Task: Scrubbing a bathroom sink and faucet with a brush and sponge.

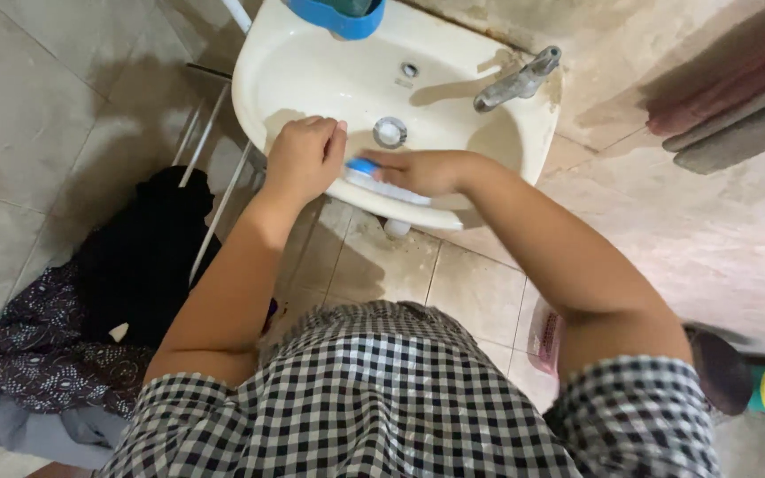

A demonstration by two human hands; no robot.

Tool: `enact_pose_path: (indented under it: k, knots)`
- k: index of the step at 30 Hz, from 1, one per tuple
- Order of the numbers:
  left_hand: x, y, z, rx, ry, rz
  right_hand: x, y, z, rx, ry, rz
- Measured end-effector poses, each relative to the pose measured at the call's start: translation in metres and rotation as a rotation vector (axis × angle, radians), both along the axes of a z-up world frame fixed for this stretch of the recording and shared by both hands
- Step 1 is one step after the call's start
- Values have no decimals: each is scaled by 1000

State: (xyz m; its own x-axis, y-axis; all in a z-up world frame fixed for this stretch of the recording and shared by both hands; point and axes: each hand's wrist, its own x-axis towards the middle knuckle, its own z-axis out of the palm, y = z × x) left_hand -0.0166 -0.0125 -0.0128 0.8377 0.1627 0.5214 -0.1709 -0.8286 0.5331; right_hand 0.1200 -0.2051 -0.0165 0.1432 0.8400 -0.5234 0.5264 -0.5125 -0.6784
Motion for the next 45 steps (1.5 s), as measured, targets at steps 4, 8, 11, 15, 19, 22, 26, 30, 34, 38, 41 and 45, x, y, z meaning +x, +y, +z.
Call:
enact_pose_path:
  k: [4, 8, 11, 15, 19, 22, 26, 30, 34, 38, 41, 45]
  knots:
    - [-1, 15, -1, 14, -52, -22, -10, 24, -1, 209, -22, 0]
    - [0, 34, 2, 92, -56, -6, -4, 0, 26, -79, -56, 26]
    - [8, 46, -4, 77, -75, -19, 2, -4, 28, -192, -42, 38]
    - [11, 43, -3, 16, -40, -39, -25, 45, 34, -159, -142, -46]
    - [8, 43, -5, 32, 7, 27, -8, 59, -7, 100, -48, 2]
    - [10, 45, -4, 33, 15, 38, -1, 41, 18, -104, -76, 75]
    - [11, 45, -4, 1, -21, 17, 7, 38, -1, -107, -58, 99]
    - [8, 44, -3, -22, -27, 28, -16, 83, -4, -38, -97, -91]
    - [8, 46, -7, 10, -35, 63, -9, 82, -14, 58, -108, -21]
    - [11, 46, -9, 13, -79, 45, 6, 40, 0, 1, -95, 116]
    - [10, 46, -9, 14, -43, 35, 9, 35, -14, -167, -128, 87]
    - [11, 49, -17, 3, 60, 27, -16, 64, -3, -173, -215, 15]
